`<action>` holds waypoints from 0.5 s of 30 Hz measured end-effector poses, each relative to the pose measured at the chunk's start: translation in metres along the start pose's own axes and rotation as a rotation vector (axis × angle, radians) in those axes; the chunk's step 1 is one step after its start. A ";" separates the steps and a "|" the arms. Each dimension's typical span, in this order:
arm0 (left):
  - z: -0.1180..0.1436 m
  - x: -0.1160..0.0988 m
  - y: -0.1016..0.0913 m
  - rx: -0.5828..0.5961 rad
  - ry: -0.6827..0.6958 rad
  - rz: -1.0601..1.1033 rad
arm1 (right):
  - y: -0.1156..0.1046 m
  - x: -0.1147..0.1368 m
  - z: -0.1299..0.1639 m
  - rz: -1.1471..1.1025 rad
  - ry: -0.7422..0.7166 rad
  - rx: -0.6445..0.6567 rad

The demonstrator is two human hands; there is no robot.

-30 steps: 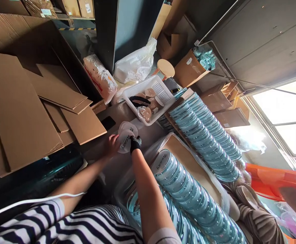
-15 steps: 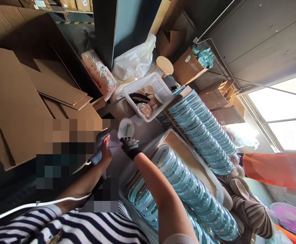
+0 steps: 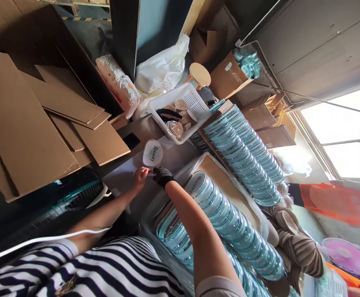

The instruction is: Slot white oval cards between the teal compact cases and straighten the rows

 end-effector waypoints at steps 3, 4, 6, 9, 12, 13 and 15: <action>-0.001 0.002 -0.007 -0.023 -0.023 0.018 | -0.003 0.009 -0.003 -0.052 0.046 -0.007; -0.002 0.002 -0.010 -0.044 -0.031 0.031 | -0.006 0.011 -0.003 -0.075 0.056 -0.020; -0.001 0.000 -0.017 -0.117 -0.048 0.062 | -0.014 0.012 0.000 -0.138 0.053 -0.052; 0.005 -0.011 -0.021 -0.205 -0.109 0.163 | -0.030 0.010 0.013 -0.272 -0.012 -0.103; 0.015 -0.036 -0.016 -0.113 -0.159 0.270 | -0.043 0.010 0.038 -0.458 -0.115 -0.147; 0.020 -0.048 -0.013 -0.060 -0.151 0.292 | -0.046 0.011 0.051 -0.552 -0.178 -0.149; 0.031 -0.077 -0.008 0.004 -0.084 0.334 | -0.049 0.012 0.084 -0.700 -0.314 -0.155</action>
Point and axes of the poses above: each hand's wrist, its own z-axis away from the middle knuckle, its own y-axis out of the palm, x = y × z, the point moved 2 cm from there along -z, towards the middle knuckle, and after that the axes turned 9 degrees about x, right-handed, at the moved point
